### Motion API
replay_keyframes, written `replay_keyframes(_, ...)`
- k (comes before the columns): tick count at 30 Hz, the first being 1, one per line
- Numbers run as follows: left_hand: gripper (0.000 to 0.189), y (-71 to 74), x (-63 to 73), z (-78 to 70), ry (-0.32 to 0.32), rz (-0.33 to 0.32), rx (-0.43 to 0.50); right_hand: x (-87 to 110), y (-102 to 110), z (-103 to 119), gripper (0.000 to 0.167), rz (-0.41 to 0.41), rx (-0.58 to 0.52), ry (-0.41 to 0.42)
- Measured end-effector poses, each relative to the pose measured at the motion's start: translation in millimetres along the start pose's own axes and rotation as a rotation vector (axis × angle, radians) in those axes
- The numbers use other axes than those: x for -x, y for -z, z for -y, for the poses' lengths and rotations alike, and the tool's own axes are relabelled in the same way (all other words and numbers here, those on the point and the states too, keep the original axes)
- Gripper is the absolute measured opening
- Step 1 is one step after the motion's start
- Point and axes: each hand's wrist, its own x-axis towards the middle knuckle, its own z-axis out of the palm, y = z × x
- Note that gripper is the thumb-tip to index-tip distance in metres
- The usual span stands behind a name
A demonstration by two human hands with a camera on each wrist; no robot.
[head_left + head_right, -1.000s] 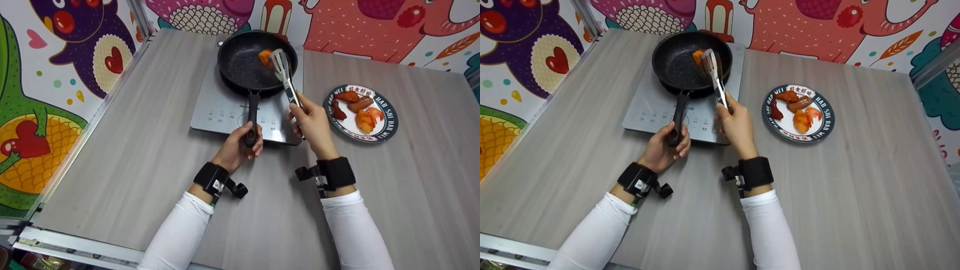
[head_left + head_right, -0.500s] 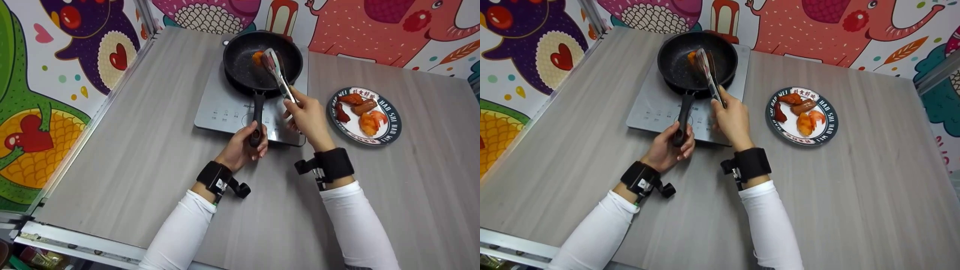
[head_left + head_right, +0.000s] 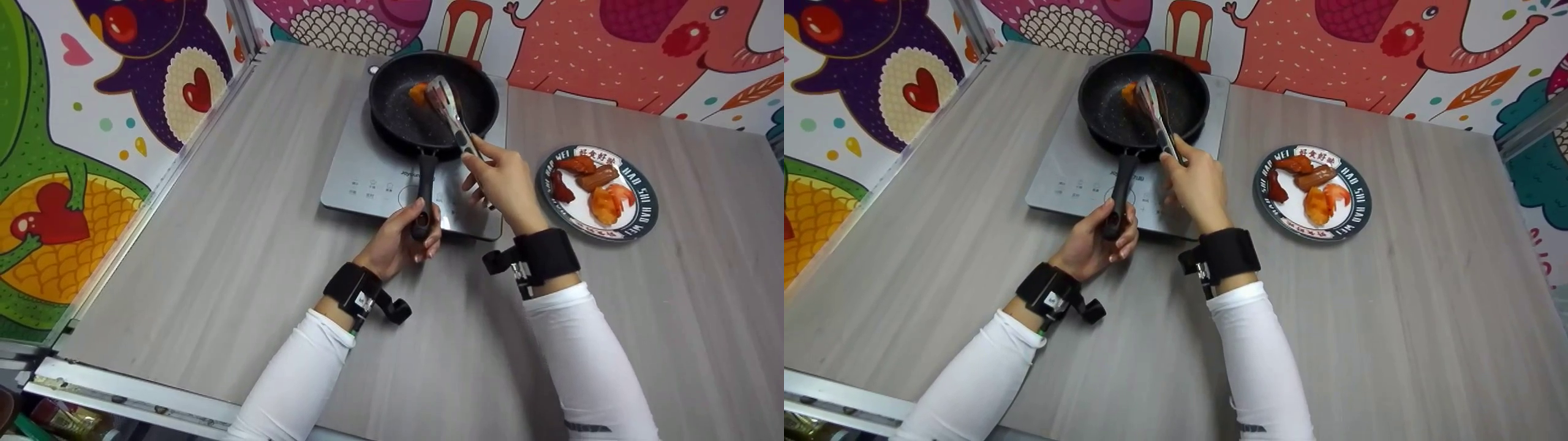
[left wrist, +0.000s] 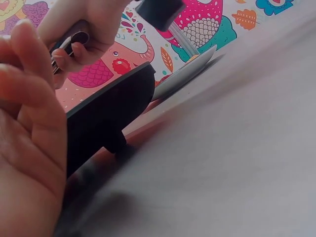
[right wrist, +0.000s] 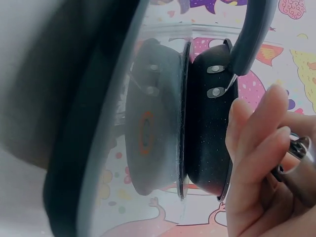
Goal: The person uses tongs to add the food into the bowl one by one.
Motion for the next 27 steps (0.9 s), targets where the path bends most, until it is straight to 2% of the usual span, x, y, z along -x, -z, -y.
replay_keyframes(9, 0.035, -1.0, 1.1, 0.4, -0.007, 0.005, -0.005, -10.3, -0.1, 6.7, 0.046, 0.025, 0.050, -0.033)
replay_keyframes(18, 0.035, 0.9, -0.5, 2.2, 0.001, -0.008, -0.041, -16.1, 2.9, 7.2, 0.044, 0.044, 0.036, -0.020)
replay_keyframes(27, 0.035, 1.0, -0.7, 0.6, 0.004, -0.008, -0.026, -18.4, 0.4, 9.4, 0.043, 0.051, 0.060, -0.008)
